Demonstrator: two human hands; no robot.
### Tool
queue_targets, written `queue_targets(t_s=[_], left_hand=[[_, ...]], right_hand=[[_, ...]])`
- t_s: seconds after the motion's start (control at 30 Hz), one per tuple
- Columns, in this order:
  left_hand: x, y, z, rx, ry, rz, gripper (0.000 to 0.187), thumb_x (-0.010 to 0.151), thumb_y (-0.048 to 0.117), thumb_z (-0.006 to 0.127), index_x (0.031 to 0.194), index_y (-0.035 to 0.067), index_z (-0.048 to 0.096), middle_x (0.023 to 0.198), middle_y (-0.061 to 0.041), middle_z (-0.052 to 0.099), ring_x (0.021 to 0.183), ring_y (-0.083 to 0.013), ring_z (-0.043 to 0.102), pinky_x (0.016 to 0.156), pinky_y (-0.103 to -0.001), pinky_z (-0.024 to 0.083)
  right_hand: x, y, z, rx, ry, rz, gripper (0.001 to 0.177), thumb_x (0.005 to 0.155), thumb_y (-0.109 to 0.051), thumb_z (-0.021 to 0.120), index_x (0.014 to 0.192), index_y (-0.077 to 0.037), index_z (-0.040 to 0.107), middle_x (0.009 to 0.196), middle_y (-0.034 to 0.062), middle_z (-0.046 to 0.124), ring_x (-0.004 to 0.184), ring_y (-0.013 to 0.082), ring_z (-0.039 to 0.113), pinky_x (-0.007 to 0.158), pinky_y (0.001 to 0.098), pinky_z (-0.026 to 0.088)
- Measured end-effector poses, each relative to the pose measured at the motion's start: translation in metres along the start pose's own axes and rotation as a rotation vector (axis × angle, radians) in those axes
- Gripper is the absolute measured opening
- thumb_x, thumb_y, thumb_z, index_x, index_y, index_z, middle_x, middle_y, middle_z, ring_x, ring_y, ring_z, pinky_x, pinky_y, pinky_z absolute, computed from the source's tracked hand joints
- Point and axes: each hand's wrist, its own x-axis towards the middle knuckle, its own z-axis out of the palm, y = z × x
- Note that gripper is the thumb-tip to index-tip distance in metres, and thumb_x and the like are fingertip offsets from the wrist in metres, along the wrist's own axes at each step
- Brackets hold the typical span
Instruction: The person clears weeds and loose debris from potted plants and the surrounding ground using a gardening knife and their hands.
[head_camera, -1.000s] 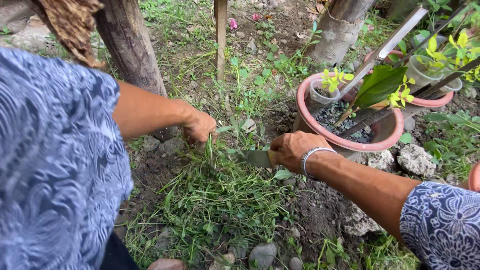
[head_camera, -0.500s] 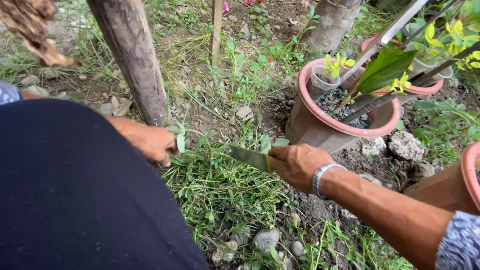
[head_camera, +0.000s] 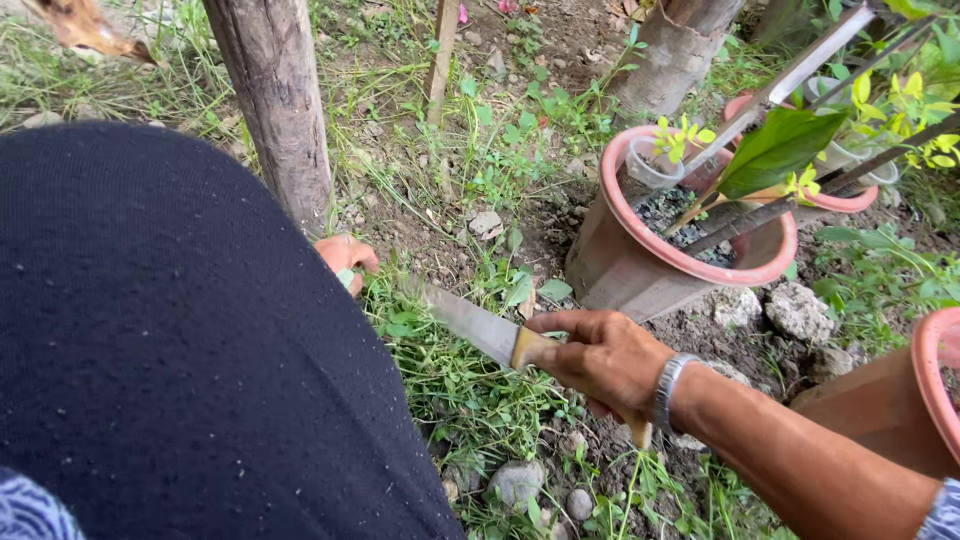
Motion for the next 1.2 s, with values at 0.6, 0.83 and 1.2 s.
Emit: queue_targets(t_s=[0.6,0.83,1.2], left_hand=[[0.061,-0.033,-0.048,-0.014,0.028,-0.121,0.023,0.086,0.014,0.065,0.107,0.007,0.071,0.110,-0.018,0.072,0.106,-0.0357,0.071,0.088,-0.047,0.059],[0.029,-0.056,-0.064,0.174,0.051,-0.005,0.020,0.087,0.011,0.062,0.103,0.006,0.072,0.109,-0.020,0.073,0.106,-0.0381,0.072,0.086,-0.049,0.060],[0.037,-0.055,-0.085,0.332,-0.193,0.173,0.023,0.087,0.010,0.061,0.104,-0.005,0.068,0.111,-0.027,0.072,0.104,-0.0403,0.074,0.089,-0.048,0.060]], right_hand=[[0.045,0.006,0.050,0.601,-0.114,0.130,0.059,0.087,-0.016,0.068,0.145,-0.023,0.059,0.070,0.0064,0.067,0.035,0.0131,0.050,0.031,0.0286,0.043],[0.055,-0.015,0.037,0.333,-0.043,0.025,0.055,0.087,-0.028,0.070,0.142,-0.022,0.064,0.064,0.0028,0.062,0.033,0.0108,0.048,0.029,0.0283,0.041],[0.045,-0.027,0.031,0.236,-0.012,0.042,0.057,0.086,-0.045,0.071,0.140,-0.026,0.062,0.066,0.0029,0.060,0.036,0.0113,0.049,0.032,0.0297,0.043]])
